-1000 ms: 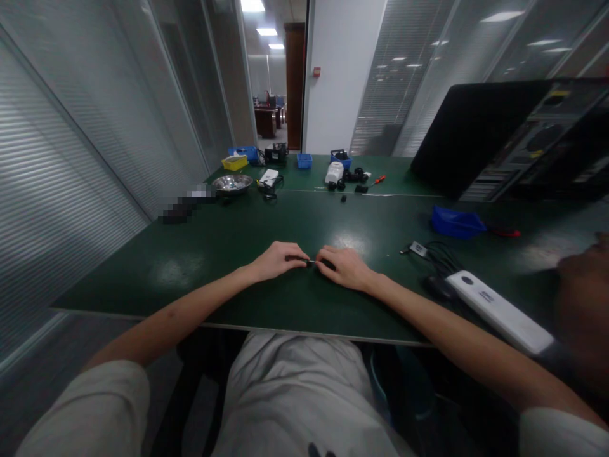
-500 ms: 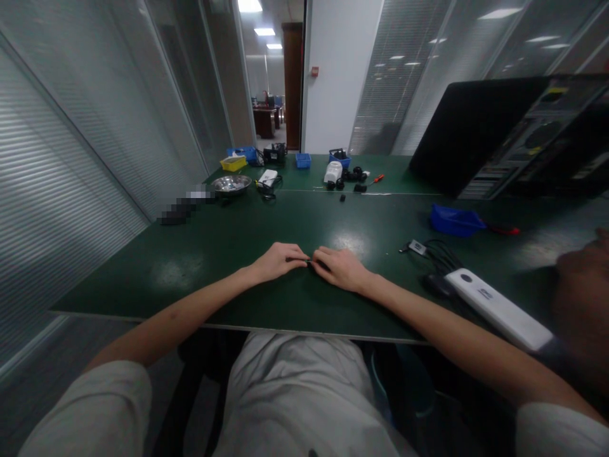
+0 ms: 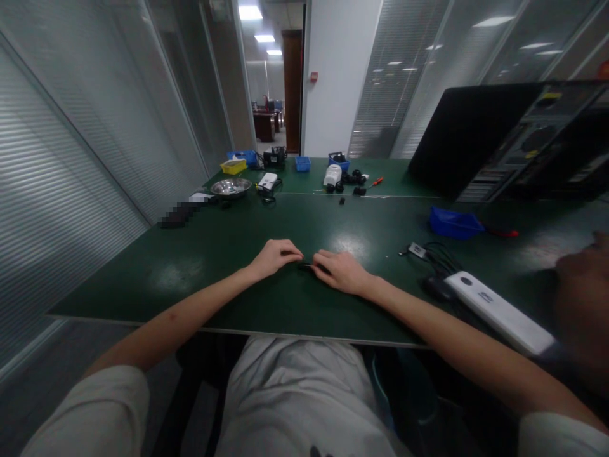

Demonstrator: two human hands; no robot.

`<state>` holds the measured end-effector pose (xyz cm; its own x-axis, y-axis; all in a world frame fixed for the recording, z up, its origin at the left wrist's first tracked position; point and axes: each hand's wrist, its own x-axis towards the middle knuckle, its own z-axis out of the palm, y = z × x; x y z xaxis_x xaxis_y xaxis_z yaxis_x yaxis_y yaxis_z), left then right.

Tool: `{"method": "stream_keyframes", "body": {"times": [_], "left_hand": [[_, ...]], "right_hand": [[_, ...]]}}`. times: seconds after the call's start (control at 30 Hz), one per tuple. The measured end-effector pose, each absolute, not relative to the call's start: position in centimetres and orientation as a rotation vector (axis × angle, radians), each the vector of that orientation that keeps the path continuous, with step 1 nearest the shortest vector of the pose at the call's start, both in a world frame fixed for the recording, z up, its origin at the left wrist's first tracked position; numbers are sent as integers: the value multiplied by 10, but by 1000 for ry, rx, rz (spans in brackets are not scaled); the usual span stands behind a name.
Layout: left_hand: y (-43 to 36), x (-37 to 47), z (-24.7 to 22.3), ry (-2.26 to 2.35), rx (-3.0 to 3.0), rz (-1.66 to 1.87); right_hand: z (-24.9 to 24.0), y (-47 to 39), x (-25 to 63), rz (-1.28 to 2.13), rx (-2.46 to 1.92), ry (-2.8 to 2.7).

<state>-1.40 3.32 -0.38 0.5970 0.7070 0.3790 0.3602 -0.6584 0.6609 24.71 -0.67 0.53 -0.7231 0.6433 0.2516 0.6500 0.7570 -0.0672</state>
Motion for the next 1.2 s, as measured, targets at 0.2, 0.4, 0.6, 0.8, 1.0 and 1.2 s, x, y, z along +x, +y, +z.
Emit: {"method": "stream_keyframes", "body": {"times": [0.2, 0.4, 0.6, 0.8, 1.0, 1.2], "left_hand": [[40, -11, -8, 848, 2492, 818], [33, -21, -4, 758, 2644, 735], [20, -12, 2, 724, 2636, 755], [19, -14, 8, 693, 2661, 671], [21, -21, 8, 747, 2626, 648], [16, -17, 10, 761, 2687, 596]], "right_hand": [[4, -6, 248, -29, -997, -2673], [1, -5, 250, 33, -1005, -2555], [-3, 7, 259, 93, -1052, -2341], [-5, 11, 260, 137, -1067, -2274], [0, 6, 260, 149, -1074, -2321], [-1, 7, 260, 141, -1088, -2329]]}}
